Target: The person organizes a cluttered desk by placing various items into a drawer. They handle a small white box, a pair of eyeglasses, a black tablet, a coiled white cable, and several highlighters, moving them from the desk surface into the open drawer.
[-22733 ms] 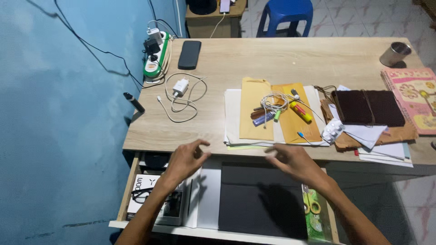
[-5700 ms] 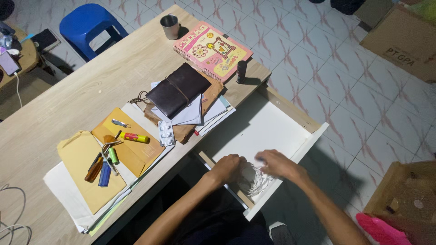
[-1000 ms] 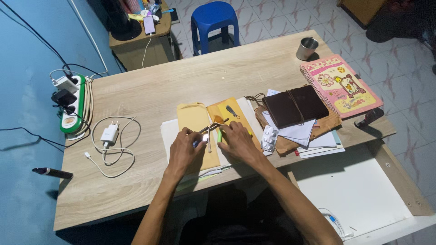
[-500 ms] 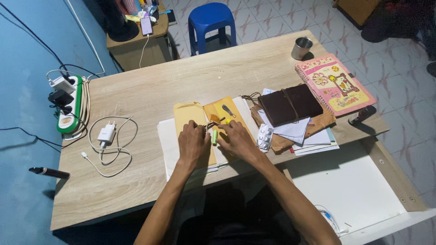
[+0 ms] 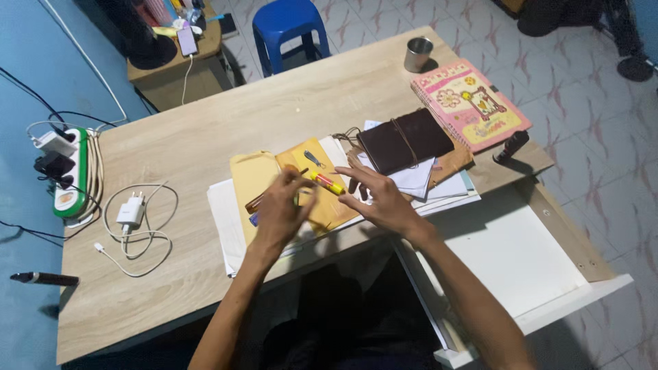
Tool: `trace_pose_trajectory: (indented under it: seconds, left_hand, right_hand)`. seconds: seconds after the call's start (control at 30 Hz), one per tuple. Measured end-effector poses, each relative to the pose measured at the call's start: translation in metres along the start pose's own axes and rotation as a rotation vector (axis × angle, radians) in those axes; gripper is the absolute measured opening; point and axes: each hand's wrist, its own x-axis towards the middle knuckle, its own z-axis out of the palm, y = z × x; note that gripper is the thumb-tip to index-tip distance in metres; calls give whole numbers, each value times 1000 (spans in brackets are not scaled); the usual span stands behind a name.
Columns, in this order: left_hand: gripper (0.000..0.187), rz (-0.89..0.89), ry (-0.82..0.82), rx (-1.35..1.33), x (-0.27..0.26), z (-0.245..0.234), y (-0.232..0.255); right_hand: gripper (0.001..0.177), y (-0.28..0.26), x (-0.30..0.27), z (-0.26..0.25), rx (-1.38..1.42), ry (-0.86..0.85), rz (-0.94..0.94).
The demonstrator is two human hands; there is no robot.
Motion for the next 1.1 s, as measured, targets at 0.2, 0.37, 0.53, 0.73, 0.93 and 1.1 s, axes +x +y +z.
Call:
trace_pose_trajectory:
  seconds: [0.2,0.37,0.53,0.73,0.93,1.1]
  left_hand:
    - [16,-1,-328,-514,-4,58,79]
    - [23,-93,-740,-728,-28,125,129]
    - [26,141,-823,-601,-36,168,156]
    - [27,52,-928,-495,-32,178,154]
    - [28,34,-828,-476,-28,155,137]
    - [26,-95,-724,-469,-29,127,112]
  right_hand:
    - [26,-22,-51,-77,20,-229,368]
    - [22,-7,-132,-137,-172,-507,742]
    - [22,40,-226,-144,-17,-619,1032]
    - [23,61,-281,-109,-72,-905,1282]
    - [24,48,-257,-115,-213,-764,1282]
    - [23,33,-215,-105,-335,-714,1083]
